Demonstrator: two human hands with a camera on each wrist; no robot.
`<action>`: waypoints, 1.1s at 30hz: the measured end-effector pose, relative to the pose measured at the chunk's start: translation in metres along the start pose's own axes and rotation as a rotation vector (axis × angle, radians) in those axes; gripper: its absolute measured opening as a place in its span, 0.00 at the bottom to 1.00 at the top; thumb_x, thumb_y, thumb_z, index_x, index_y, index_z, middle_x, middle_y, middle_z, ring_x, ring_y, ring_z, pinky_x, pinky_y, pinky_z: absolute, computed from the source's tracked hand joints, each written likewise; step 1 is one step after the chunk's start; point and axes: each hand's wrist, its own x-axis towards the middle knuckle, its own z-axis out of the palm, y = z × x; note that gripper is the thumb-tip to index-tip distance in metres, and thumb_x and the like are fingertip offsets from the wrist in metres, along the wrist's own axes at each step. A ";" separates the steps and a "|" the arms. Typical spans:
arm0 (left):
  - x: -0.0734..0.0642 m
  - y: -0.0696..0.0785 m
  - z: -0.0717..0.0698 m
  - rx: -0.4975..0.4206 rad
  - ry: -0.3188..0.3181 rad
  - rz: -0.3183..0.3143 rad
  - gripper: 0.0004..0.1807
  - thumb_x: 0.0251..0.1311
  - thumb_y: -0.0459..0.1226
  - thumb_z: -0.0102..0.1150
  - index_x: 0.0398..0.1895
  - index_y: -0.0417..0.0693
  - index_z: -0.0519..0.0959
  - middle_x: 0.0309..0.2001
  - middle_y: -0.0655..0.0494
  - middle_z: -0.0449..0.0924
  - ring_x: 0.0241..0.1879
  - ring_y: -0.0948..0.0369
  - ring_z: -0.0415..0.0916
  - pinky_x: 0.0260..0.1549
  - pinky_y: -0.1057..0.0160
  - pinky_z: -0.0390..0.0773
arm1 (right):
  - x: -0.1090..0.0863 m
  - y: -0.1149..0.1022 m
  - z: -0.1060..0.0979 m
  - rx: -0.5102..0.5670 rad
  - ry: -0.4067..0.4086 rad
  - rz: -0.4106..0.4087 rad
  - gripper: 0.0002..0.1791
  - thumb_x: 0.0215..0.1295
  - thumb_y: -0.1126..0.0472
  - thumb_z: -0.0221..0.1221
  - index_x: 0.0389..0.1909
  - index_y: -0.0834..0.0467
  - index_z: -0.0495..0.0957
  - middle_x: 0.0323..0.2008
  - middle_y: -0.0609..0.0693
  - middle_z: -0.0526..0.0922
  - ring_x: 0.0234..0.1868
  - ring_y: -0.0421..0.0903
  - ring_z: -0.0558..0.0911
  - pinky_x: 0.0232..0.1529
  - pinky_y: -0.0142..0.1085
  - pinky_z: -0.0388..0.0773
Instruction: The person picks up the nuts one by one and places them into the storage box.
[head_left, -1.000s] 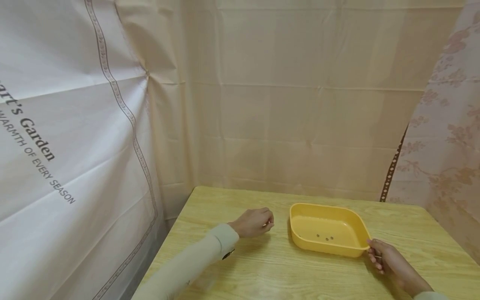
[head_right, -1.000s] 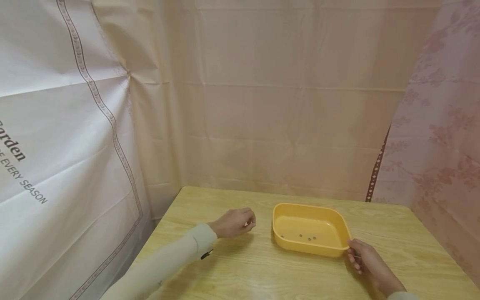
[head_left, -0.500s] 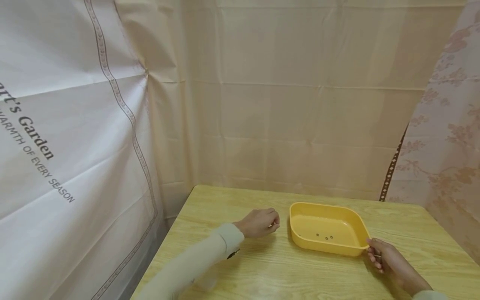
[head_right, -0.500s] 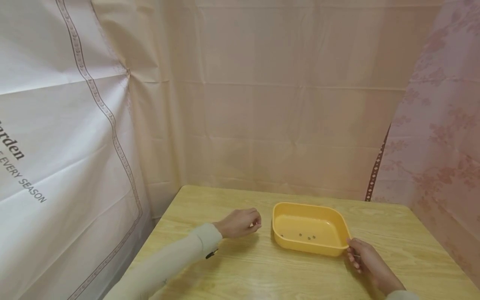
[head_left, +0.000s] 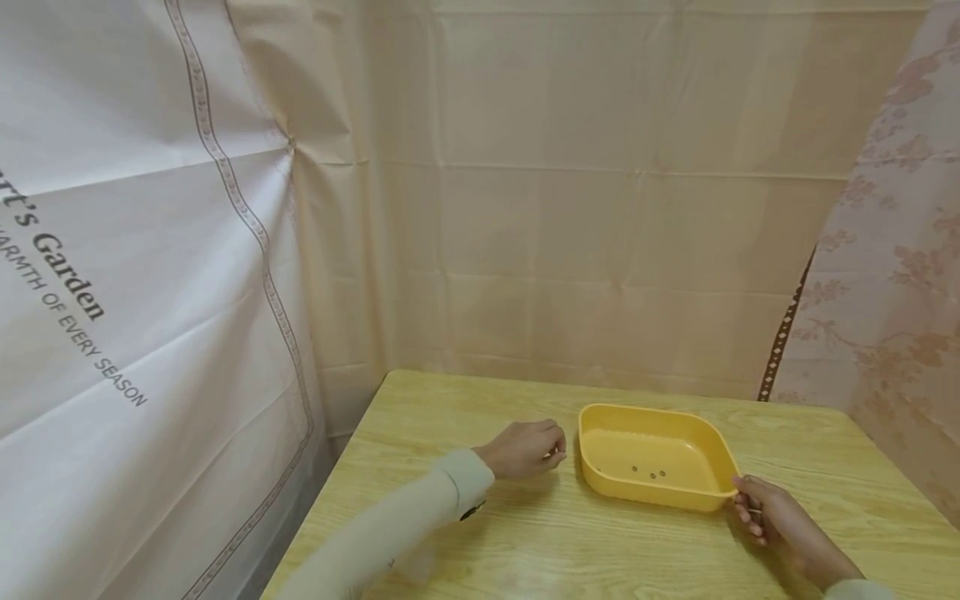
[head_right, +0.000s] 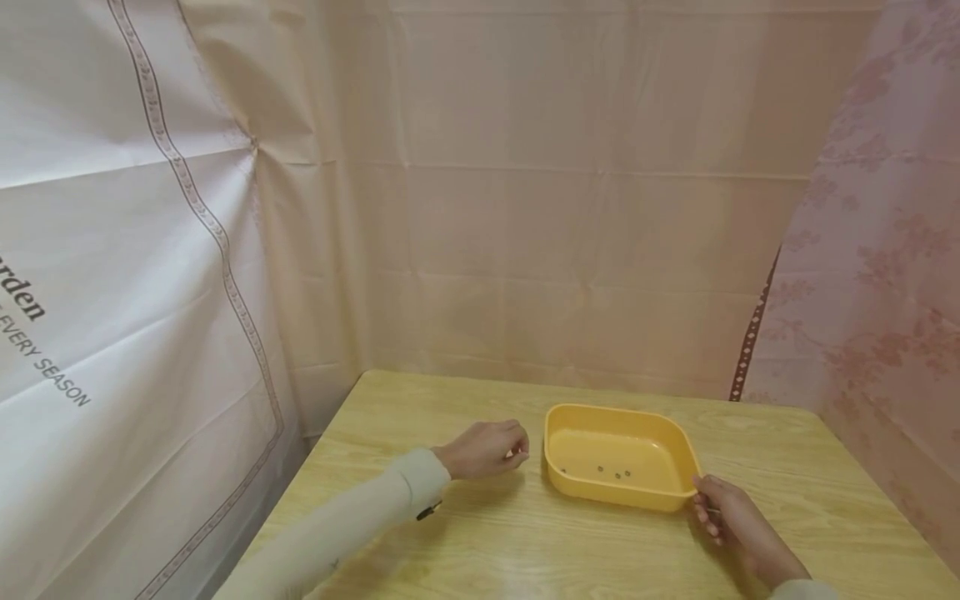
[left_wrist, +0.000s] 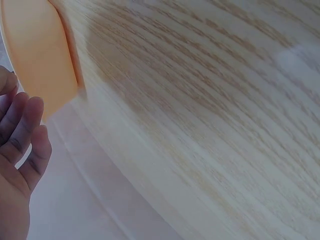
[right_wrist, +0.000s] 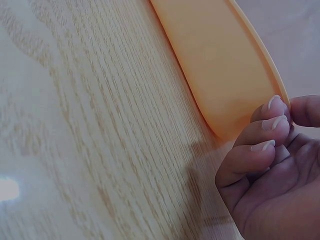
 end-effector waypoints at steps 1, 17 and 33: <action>0.000 0.001 0.000 -0.003 -0.002 0.000 0.07 0.76 0.43 0.56 0.45 0.53 0.80 0.40 0.65 0.77 0.32 0.76 0.69 0.31 0.80 0.70 | 0.000 0.000 0.000 0.000 0.001 -0.001 0.19 0.84 0.48 0.41 0.34 0.53 0.70 0.27 0.43 0.72 0.22 0.38 0.69 0.23 0.31 0.70; 0.012 0.014 0.002 -0.044 0.005 0.028 0.04 0.75 0.40 0.56 0.41 0.54 0.80 0.38 0.65 0.76 0.32 0.75 0.68 0.30 0.81 0.68 | 0.000 0.002 0.000 -0.006 0.019 0.013 0.20 0.84 0.47 0.41 0.34 0.54 0.70 0.26 0.44 0.72 0.22 0.38 0.69 0.23 0.32 0.70; 0.023 0.027 0.004 0.001 0.017 0.061 0.06 0.77 0.43 0.56 0.44 0.54 0.81 0.40 0.65 0.78 0.33 0.76 0.68 0.31 0.81 0.68 | 0.001 0.002 0.001 -0.005 0.011 -0.019 0.20 0.84 0.47 0.41 0.33 0.55 0.69 0.27 0.44 0.70 0.22 0.38 0.69 0.23 0.32 0.70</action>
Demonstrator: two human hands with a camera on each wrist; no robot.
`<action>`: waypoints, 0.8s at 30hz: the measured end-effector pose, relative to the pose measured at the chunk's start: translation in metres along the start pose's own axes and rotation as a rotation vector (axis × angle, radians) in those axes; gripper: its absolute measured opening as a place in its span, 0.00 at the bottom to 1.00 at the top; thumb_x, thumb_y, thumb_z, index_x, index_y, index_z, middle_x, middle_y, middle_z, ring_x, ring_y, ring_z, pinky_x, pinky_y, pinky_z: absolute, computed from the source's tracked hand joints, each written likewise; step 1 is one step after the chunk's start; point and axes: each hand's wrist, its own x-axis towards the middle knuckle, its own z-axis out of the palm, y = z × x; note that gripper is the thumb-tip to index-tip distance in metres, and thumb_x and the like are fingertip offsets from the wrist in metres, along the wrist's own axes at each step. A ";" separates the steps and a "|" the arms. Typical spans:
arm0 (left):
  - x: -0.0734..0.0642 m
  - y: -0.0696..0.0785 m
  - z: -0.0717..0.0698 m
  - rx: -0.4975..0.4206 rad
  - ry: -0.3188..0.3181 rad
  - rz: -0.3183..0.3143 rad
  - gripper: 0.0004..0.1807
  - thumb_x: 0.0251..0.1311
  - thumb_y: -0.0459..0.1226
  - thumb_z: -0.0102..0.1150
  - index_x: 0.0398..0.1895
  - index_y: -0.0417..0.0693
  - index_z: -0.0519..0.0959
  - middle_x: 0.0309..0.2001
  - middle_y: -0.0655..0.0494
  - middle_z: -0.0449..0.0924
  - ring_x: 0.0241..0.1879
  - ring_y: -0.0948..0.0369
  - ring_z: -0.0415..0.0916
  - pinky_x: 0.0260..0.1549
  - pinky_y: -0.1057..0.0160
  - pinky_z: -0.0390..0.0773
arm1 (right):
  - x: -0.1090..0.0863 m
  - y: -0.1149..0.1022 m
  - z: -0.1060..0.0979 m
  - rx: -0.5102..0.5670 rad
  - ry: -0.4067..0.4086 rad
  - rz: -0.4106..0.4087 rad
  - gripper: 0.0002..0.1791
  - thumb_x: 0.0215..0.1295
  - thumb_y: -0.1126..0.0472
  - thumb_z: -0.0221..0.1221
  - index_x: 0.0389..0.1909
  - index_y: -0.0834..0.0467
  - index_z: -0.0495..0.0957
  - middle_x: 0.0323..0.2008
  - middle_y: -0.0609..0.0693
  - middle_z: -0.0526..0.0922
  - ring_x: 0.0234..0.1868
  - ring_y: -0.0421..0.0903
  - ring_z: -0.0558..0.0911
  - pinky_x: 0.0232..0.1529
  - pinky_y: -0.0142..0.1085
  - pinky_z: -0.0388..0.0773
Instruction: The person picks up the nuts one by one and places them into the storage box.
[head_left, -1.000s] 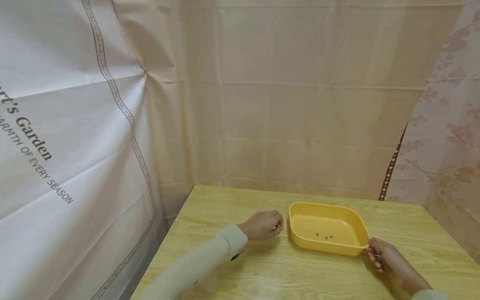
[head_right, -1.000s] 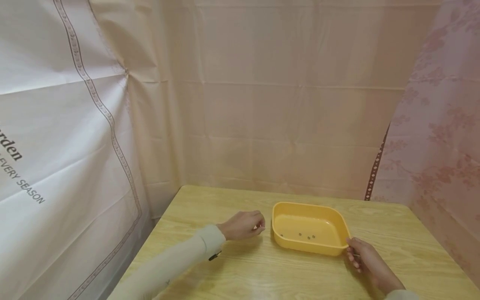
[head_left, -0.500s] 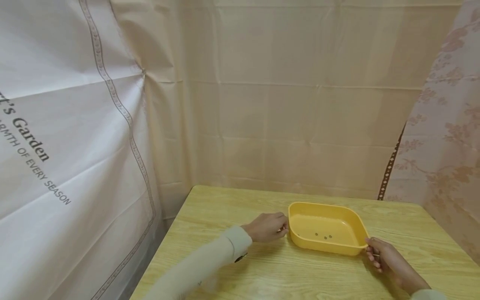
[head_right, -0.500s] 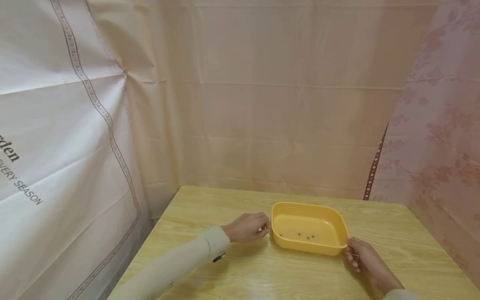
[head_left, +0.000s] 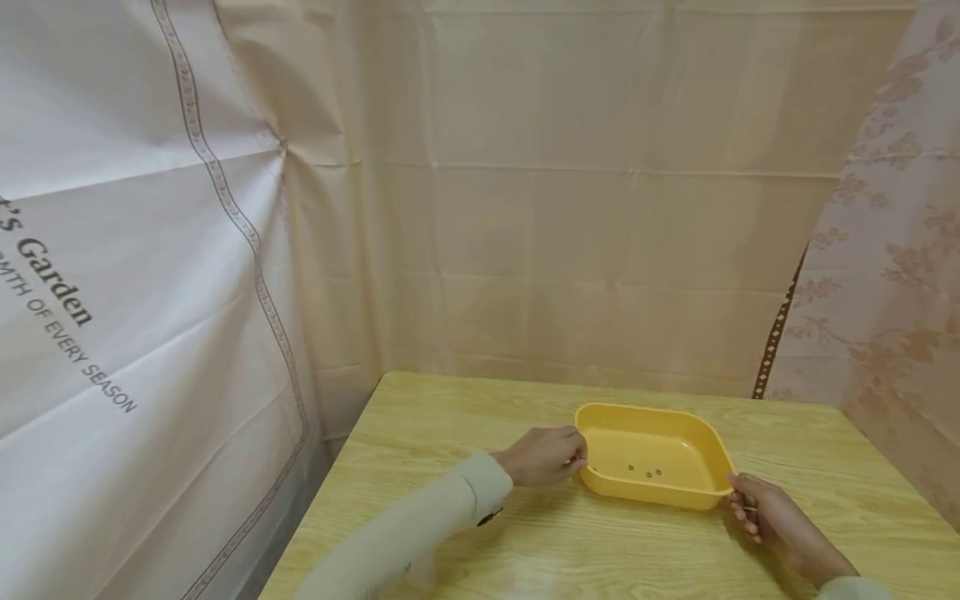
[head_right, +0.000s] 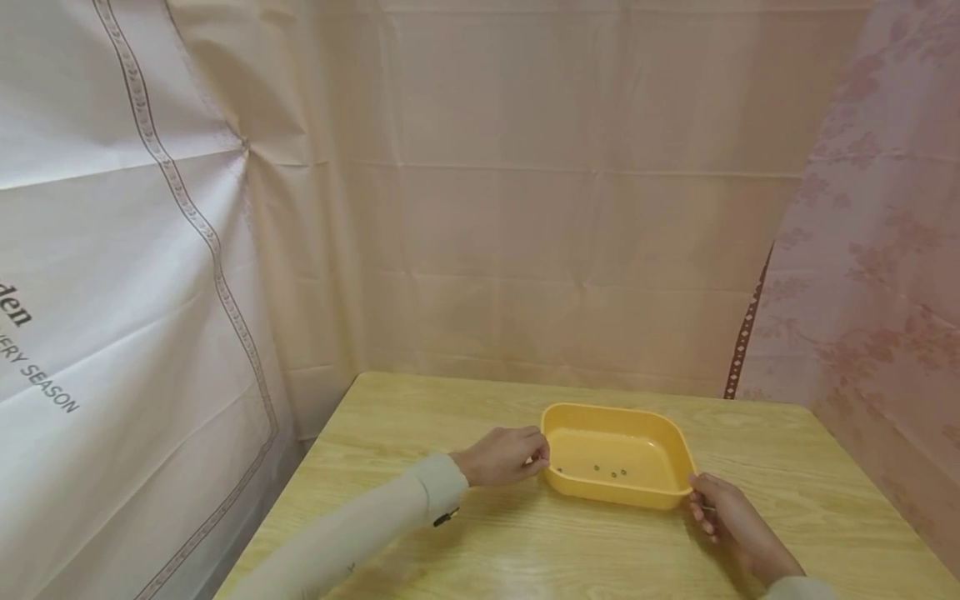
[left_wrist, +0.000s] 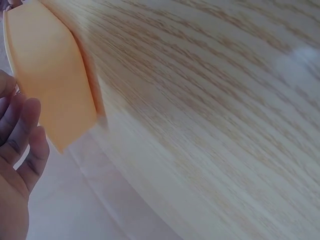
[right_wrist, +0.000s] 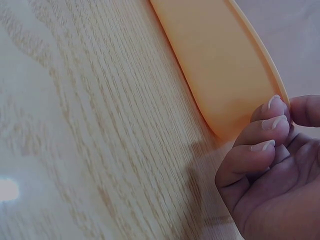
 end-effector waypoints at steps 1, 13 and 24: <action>0.000 0.000 0.000 0.003 0.000 0.000 0.07 0.77 0.43 0.55 0.44 0.54 0.81 0.40 0.65 0.78 0.33 0.76 0.68 0.31 0.81 0.68 | 0.000 0.000 0.000 0.000 -0.001 0.000 0.20 0.84 0.48 0.41 0.33 0.55 0.69 0.27 0.44 0.70 0.22 0.38 0.69 0.23 0.32 0.70; 0.005 0.001 0.002 0.024 -0.021 0.012 0.08 0.77 0.43 0.54 0.44 0.54 0.82 0.41 0.65 0.78 0.34 0.75 0.69 0.31 0.81 0.68 | 0.000 0.000 0.000 0.013 -0.024 -0.008 0.20 0.85 0.48 0.40 0.33 0.54 0.69 0.26 0.43 0.71 0.22 0.38 0.69 0.22 0.31 0.70; 0.006 -0.001 0.004 0.039 0.015 0.040 0.08 0.77 0.42 0.55 0.42 0.55 0.83 0.38 0.66 0.79 0.33 0.74 0.70 0.31 0.81 0.68 | 0.000 0.000 -0.002 0.003 -0.025 -0.009 0.20 0.84 0.46 0.41 0.34 0.53 0.69 0.26 0.43 0.71 0.22 0.38 0.69 0.23 0.31 0.70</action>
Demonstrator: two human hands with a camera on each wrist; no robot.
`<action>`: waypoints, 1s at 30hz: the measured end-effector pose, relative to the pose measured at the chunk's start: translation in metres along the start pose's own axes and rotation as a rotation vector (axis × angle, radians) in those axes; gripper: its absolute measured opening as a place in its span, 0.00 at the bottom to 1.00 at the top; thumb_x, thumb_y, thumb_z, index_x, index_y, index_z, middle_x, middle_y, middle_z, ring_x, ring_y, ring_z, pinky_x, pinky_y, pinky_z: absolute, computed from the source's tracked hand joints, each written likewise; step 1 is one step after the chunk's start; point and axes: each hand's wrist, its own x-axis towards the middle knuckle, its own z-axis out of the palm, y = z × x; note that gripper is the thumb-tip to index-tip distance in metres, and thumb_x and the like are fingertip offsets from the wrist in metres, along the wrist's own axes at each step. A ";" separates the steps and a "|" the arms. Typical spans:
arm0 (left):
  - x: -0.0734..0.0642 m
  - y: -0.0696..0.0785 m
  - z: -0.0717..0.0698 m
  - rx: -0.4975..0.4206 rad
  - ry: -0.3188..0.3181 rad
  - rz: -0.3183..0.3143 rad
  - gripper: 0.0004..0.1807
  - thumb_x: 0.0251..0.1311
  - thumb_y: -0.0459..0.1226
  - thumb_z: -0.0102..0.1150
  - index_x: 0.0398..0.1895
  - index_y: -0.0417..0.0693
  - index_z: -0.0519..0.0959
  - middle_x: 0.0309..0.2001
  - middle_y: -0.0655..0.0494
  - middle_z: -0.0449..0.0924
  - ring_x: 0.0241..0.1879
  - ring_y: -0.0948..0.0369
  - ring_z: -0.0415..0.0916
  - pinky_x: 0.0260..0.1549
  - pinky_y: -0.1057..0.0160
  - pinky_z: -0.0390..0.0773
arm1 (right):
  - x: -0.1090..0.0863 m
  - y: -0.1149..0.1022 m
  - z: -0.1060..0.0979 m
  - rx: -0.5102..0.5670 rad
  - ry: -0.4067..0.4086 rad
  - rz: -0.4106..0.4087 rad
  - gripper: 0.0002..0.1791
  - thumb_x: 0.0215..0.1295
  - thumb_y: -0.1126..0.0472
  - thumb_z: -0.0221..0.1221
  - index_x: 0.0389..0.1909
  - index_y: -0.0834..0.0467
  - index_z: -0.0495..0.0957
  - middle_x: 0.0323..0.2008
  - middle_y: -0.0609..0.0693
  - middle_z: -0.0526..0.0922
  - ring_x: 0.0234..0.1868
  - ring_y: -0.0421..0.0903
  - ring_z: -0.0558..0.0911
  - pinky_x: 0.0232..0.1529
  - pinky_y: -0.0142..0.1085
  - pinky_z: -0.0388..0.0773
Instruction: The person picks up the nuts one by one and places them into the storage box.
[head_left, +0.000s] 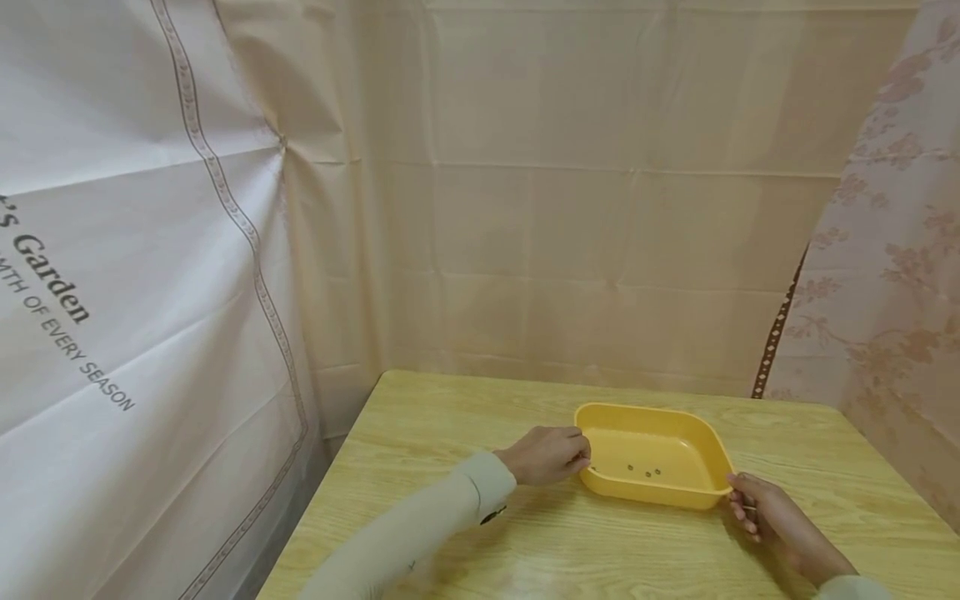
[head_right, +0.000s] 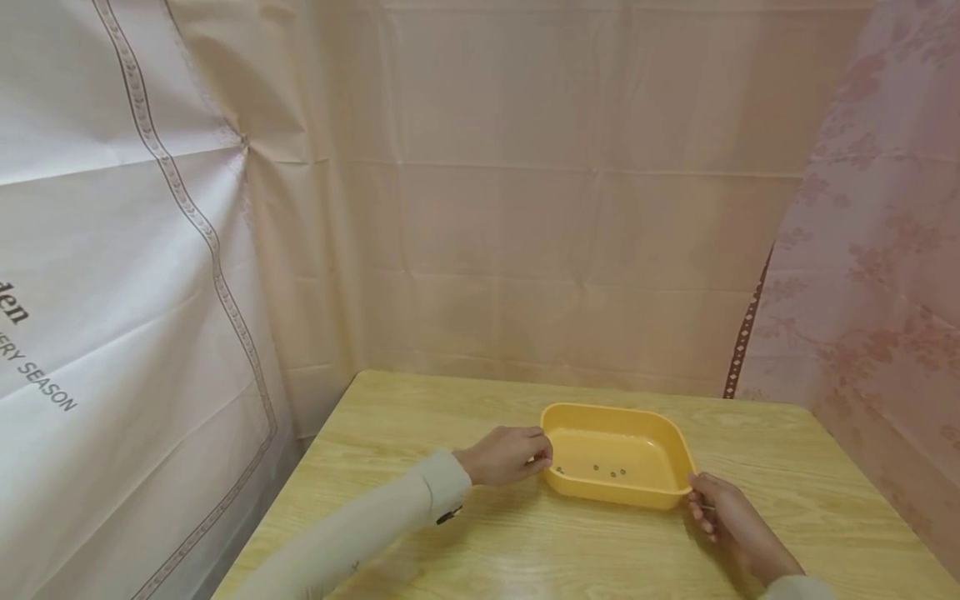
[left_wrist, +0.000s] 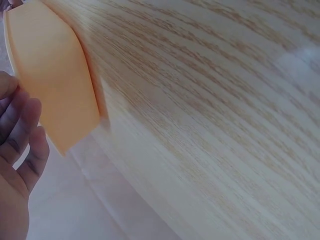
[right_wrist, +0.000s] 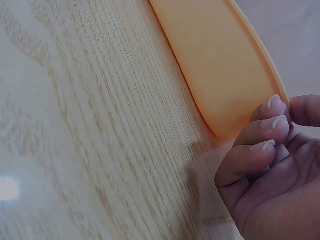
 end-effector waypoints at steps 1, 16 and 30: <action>0.000 0.000 0.000 0.000 0.001 0.000 0.08 0.77 0.42 0.55 0.42 0.55 0.83 0.39 0.66 0.79 0.33 0.74 0.70 0.31 0.81 0.68 | 0.000 0.000 0.000 0.000 -0.002 0.001 0.20 0.84 0.46 0.41 0.34 0.54 0.69 0.26 0.43 0.71 0.22 0.38 0.69 0.23 0.32 0.70; -0.015 -0.008 -0.001 -0.020 0.023 -0.061 0.07 0.77 0.44 0.55 0.46 0.57 0.81 0.41 0.65 0.77 0.31 0.75 0.68 0.29 0.80 0.68 | -0.002 -0.007 0.006 -0.086 0.075 0.014 0.21 0.84 0.46 0.42 0.33 0.54 0.71 0.25 0.43 0.72 0.22 0.37 0.70 0.22 0.31 0.71; -0.075 -0.055 -0.019 0.033 0.036 -0.263 0.16 0.76 0.48 0.56 0.54 0.49 0.80 0.50 0.56 0.81 0.44 0.62 0.77 0.43 0.65 0.78 | -0.018 -0.043 0.004 -0.663 0.286 -0.090 0.29 0.80 0.38 0.46 0.34 0.61 0.71 0.24 0.50 0.74 0.20 0.44 0.68 0.22 0.37 0.69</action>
